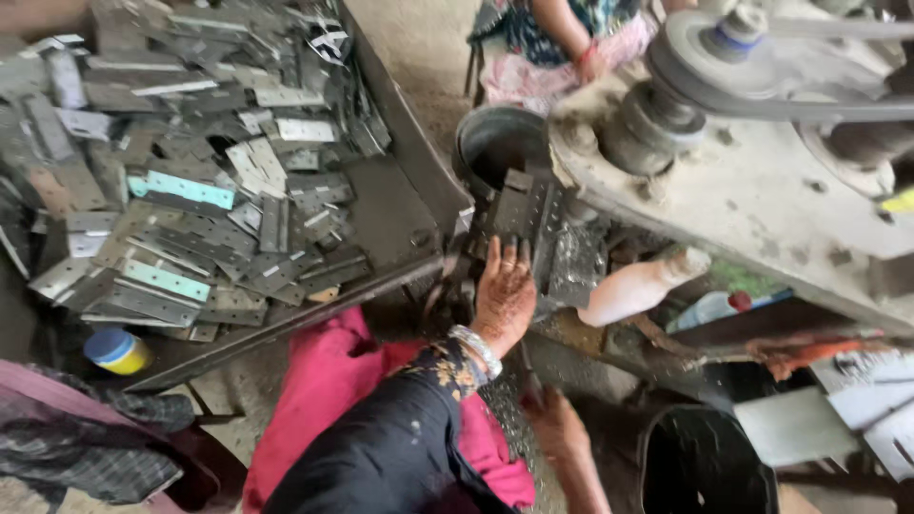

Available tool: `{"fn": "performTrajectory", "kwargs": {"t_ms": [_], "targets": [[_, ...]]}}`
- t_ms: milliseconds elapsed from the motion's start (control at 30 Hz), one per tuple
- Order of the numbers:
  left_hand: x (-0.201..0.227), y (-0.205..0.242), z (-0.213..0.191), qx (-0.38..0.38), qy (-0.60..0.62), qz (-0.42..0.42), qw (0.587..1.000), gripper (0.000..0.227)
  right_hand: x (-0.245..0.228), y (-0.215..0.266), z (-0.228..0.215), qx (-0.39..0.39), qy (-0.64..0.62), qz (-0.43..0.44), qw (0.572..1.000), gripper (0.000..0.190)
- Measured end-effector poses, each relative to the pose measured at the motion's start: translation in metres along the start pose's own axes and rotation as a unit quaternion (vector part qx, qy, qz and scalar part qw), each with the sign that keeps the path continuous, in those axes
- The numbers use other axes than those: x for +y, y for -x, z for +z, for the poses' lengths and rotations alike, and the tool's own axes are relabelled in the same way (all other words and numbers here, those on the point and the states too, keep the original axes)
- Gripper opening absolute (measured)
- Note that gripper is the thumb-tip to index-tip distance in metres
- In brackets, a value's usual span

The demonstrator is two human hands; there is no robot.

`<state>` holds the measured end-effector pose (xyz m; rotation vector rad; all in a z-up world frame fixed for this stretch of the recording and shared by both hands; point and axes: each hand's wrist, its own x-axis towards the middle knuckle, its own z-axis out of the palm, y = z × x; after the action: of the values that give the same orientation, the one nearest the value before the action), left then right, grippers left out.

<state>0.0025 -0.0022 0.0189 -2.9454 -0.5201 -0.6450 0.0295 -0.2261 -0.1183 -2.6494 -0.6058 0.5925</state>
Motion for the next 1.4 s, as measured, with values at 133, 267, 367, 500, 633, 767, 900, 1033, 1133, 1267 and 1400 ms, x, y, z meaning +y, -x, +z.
{"fn": "performTrajectory", "kwargs": {"t_ms": [133, 267, 367, 500, 633, 767, 900, 1033, 1133, 1267, 1400], "targets": [[0.003, -0.002, 0.01, -0.071, 0.007, -0.029, 0.997, 0.039, 0.014, 0.008, -0.003, 0.025, -0.016, -0.044, 0.999, 0.053], [0.004, -0.013, 0.015, -0.091, 0.05, -0.03, 0.994, 0.04, 0.007, 0.028, 0.024, 0.019, 0.014, 0.019, 1.0, 0.053], [-0.008, -0.012, 0.012, -0.05, 0.017, -0.025, 0.998, 0.048, -0.005, 0.021, 0.023, 0.003, 0.01, 0.032, 0.999, 0.055], [-0.006, -0.026, 0.01, -0.09, -0.017, -0.029, 0.995, 0.047, -0.003, 0.005, -0.012, 0.018, -0.024, -0.032, 0.999, 0.059], [-0.008, -0.029, 0.007, -0.123, -0.004, -0.034, 0.992, 0.044, -0.01, 0.022, 0.003, -0.002, -0.051, -0.011, 0.999, 0.049], [-0.009, -0.021, 0.005, -0.115, -0.005, -0.021, 0.993, 0.043, -0.015, 0.031, 0.011, 0.005, 0.024, 0.032, 0.999, 0.049], [-0.009, -0.036, 0.007, -0.09, 0.008, -0.049, 0.995, 0.046, -0.017, 0.014, -0.022, 0.005, 0.018, -0.021, 1.0, 0.055], [-0.004, -0.051, 0.019, -0.139, 0.007, -0.057, 0.989, 0.044, -0.018, 0.026, -0.017, -0.041, -0.127, 0.014, 0.991, 0.034], [-0.001, -0.056, 0.025, -0.11, 0.012, -0.058, 0.992, 0.044, -0.02, 0.039, 0.005, 0.051, -0.01, 0.029, 0.998, 0.056], [-0.009, -0.05, 0.023, -0.103, 0.008, -0.043, 0.994, 0.045, -0.035, 0.042, -0.001, 0.027, -0.026, 0.028, 0.999, 0.049], [-0.007, -0.009, 0.02, 0.091, 0.09, -0.02, 0.992, 0.07, -0.047, 0.05, -0.06, 0.203, -0.16, -0.082, 0.962, 0.045]]}}
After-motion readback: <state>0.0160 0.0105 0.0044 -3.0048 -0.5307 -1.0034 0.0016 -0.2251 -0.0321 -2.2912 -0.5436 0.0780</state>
